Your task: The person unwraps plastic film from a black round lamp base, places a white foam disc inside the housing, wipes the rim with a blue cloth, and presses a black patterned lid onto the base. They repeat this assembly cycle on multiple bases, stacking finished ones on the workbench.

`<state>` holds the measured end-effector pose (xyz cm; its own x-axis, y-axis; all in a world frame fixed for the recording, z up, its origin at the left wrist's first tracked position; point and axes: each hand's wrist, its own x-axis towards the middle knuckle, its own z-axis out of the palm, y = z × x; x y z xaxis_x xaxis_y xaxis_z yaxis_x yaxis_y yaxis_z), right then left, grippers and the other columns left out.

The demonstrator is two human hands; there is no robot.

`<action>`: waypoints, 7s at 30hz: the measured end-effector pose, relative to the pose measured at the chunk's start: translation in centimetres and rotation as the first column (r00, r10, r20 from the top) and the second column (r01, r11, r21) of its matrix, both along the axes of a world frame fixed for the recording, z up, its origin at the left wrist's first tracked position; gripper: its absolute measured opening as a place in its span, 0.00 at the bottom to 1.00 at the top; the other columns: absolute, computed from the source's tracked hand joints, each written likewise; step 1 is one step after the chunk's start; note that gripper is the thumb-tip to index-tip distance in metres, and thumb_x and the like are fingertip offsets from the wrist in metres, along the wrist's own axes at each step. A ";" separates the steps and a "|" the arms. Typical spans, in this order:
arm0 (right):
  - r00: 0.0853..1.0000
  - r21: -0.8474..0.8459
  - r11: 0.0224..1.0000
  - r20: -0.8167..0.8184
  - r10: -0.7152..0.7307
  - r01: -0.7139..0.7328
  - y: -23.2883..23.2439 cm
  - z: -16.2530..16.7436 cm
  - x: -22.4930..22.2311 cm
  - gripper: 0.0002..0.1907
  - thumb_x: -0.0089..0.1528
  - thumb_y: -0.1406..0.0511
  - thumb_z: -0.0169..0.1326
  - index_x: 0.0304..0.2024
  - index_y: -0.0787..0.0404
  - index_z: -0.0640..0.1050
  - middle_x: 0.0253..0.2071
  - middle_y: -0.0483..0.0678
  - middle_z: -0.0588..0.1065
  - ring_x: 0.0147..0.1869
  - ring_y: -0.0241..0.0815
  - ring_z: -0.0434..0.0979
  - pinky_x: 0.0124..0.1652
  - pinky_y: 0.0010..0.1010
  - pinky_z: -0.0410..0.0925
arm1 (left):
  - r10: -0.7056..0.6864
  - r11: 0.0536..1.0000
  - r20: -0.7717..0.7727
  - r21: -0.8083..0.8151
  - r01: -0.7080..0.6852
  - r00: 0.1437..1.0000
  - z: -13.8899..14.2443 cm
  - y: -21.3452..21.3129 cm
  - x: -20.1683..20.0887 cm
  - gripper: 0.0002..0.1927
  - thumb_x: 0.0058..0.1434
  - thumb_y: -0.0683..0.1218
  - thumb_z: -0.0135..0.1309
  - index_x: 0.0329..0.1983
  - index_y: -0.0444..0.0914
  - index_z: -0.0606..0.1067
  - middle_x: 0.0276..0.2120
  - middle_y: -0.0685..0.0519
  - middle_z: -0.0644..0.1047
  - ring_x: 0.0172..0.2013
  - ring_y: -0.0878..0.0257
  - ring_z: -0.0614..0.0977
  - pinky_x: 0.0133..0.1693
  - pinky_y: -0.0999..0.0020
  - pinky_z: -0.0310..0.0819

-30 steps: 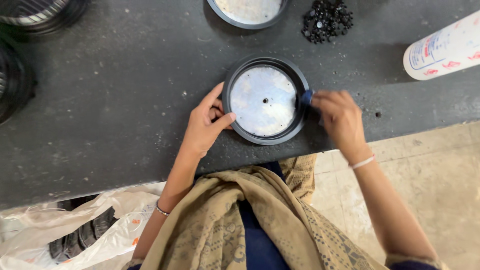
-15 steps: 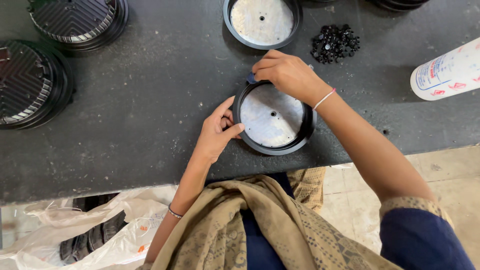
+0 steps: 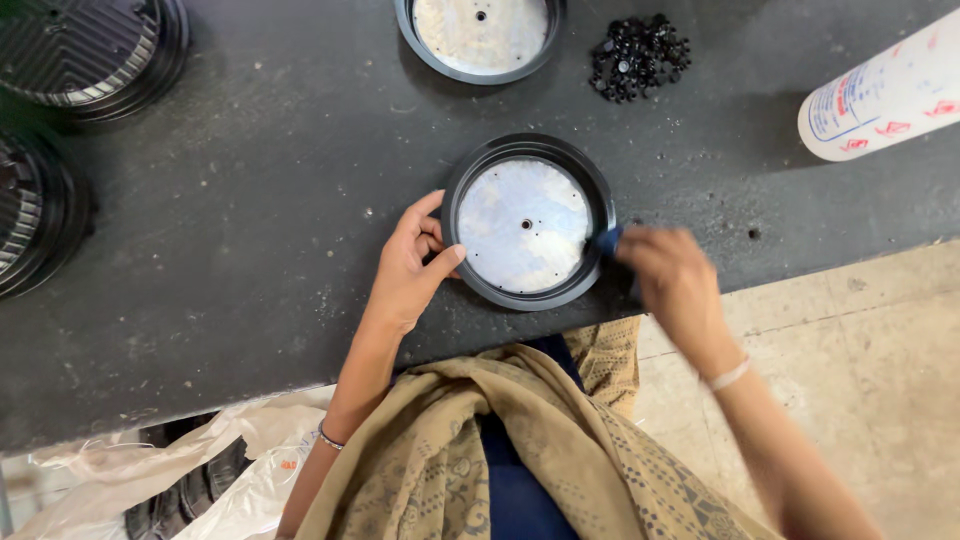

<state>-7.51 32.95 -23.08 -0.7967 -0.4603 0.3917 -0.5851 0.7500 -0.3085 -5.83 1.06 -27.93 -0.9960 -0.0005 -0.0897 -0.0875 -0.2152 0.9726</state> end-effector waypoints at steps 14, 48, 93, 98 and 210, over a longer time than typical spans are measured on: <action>0.913 -0.526 0.761 0.347 -0.214 0.379 6.7 -1.1 1.9 0.09 0.68 0.80 0.53 0.43 0.64 0.80 0.47 0.49 0.79 0.43 0.35 0.76 0.44 0.26 0.69 | 0.330 0.863 -0.141 -0.356 -0.359 0.933 2.7 -3.0 2.2 0.26 0.69 0.39 0.54 0.70 0.37 0.66 0.51 0.50 0.72 0.39 0.67 0.80 0.36 0.72 0.82; 0.859 -0.548 0.774 -0.180 -0.479 0.317 11.2 -5.2 -6.4 0.11 0.70 0.78 0.56 0.52 0.64 0.81 0.52 0.51 0.77 0.55 0.47 0.76 0.52 0.33 0.70 | -0.388 0.290 -0.435 -0.895 -0.340 0.813 4.4 3.1 3.5 0.11 0.53 0.38 0.64 0.39 0.42 0.81 0.61 0.51 0.75 0.69 0.48 0.68 0.69 0.42 0.56; 0.996 -0.221 0.972 0.032 -0.078 0.083 -5.7 -0.5 0.4 0.10 0.64 0.78 0.59 0.47 0.64 0.81 0.49 0.51 0.78 0.51 0.48 0.80 0.50 0.35 0.74 | -0.235 0.379 -0.372 -0.886 -0.268 0.898 1.4 10.4 3.4 0.20 0.61 0.48 0.62 0.54 0.34 0.78 0.64 0.45 0.71 0.68 0.47 0.66 0.69 0.40 0.52; 0.982 -0.271 0.951 0.150 -0.111 0.149 -7.3 0.2 2.8 0.10 0.60 0.78 0.58 0.43 0.66 0.80 0.45 0.53 0.78 0.48 0.51 0.80 0.47 0.36 0.73 | -0.243 0.385 -0.337 -0.894 -0.229 0.909 1.5 10.0 2.6 0.18 0.59 0.46 0.62 0.51 0.33 0.78 0.65 0.44 0.71 0.68 0.47 0.67 0.70 0.40 0.51; 0.977 -0.960 0.183 0.199 -0.075 0.210 12.8 -9.7 -4.4 0.10 0.72 0.80 0.56 0.54 0.68 0.79 0.54 0.49 0.80 0.54 0.35 0.80 0.60 0.24 0.72 | -0.335 0.136 -0.463 -0.885 -0.444 0.821 0.9 9.4 -14.5 0.33 0.64 0.47 0.56 0.71 0.37 0.62 0.66 0.48 0.69 0.68 0.52 0.65 0.69 0.44 0.47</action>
<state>-11.90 45.71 -32.80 -0.8608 0.3596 0.3601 -0.4256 -0.1209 -0.8968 -20.34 10.46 -27.04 -0.8493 0.2498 0.4651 0.3736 0.9068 0.1951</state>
